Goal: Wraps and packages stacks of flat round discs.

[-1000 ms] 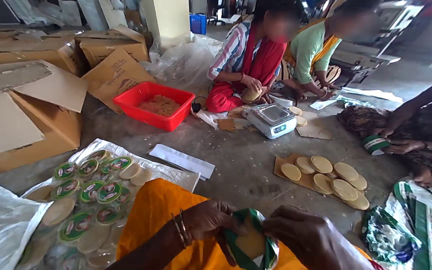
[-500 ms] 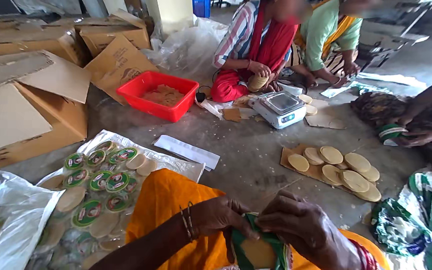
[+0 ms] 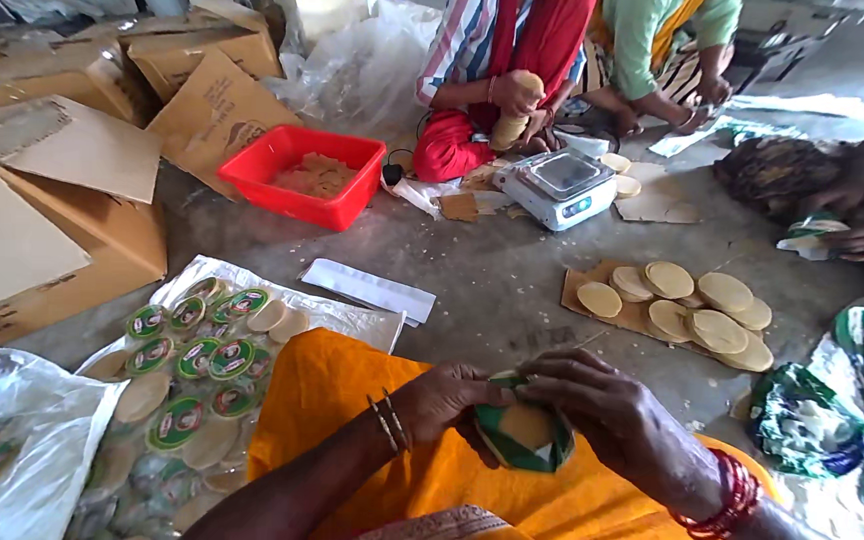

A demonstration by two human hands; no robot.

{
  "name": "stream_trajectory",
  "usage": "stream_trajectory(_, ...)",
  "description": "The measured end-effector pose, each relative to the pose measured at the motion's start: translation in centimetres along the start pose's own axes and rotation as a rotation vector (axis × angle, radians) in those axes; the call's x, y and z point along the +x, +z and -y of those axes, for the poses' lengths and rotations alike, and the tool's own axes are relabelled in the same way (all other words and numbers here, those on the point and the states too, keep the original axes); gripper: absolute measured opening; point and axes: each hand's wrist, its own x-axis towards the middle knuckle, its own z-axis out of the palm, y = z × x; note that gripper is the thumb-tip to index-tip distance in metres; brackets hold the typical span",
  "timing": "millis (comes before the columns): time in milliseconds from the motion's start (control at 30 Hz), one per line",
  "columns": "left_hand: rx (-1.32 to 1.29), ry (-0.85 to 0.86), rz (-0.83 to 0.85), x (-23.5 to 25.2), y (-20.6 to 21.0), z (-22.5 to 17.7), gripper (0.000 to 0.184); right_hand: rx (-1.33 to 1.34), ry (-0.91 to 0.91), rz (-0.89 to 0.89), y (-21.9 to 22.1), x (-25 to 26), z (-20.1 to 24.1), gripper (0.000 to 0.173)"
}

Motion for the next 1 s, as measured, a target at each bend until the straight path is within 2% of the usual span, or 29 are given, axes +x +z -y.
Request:
stream_trajectory(67, -0.042, 0.022, -0.161, 1.0, 0.5, 0.1, 0.018, 0.054, 0.129, -0.157, 0.4, -0.5, 0.6, 0.023)
stream_trajectory(167, -0.087, 0.051, -0.318, 2.5, 0.9, 0.9, 0.019, 0.037, 0.182, -0.221, 2.1, -0.9, 1.9, 0.027)
stream_trajectory(367, -0.106, 0.08, -0.378, 3.8, 2.0, 1.5, 0.02, -0.074, 0.261, -0.289, 6.0, -1.0, 1.0, 0.019)
stream_trajectory(433, -0.108, 0.084, -0.405, 4.0, 2.2, 1.6, 0.019, -0.087, 0.298, -0.255, 6.2, -0.7, 0.8, 0.022)
stream_trajectory(567, -0.073, 0.108, -0.439, 4.2, 2.3, 2.2, 0.021, -0.059, 0.467, -0.174, 6.3, 0.0, 0.9, 0.012)
stream_trajectory(667, -0.035, 0.13, -0.449, 4.5, 2.3, 3.3, 0.021, -0.027, 0.568, -0.142, 6.0, 0.3, 0.2, 0.03)
stream_trajectory(767, 0.028, 0.123, -0.516, 5.5, 1.8, 4.2, 0.022, -0.093, 0.633, -0.107, 7.0, 0.6, -0.6, 0.041)
stream_trajectory(833, 0.246, 0.136, -0.575, 6.9, 0.9, 4.2, 0.026, -0.102, 0.697, -0.119, 7.6, 1.0, -1.9, 0.053)
stream_trajectory(1000, 0.983, 0.338, -0.649, 13.8, -2.7, 4.6, 0.034, 0.108, 0.883, -0.243, 10.0, 0.7, -8.1, 0.101)
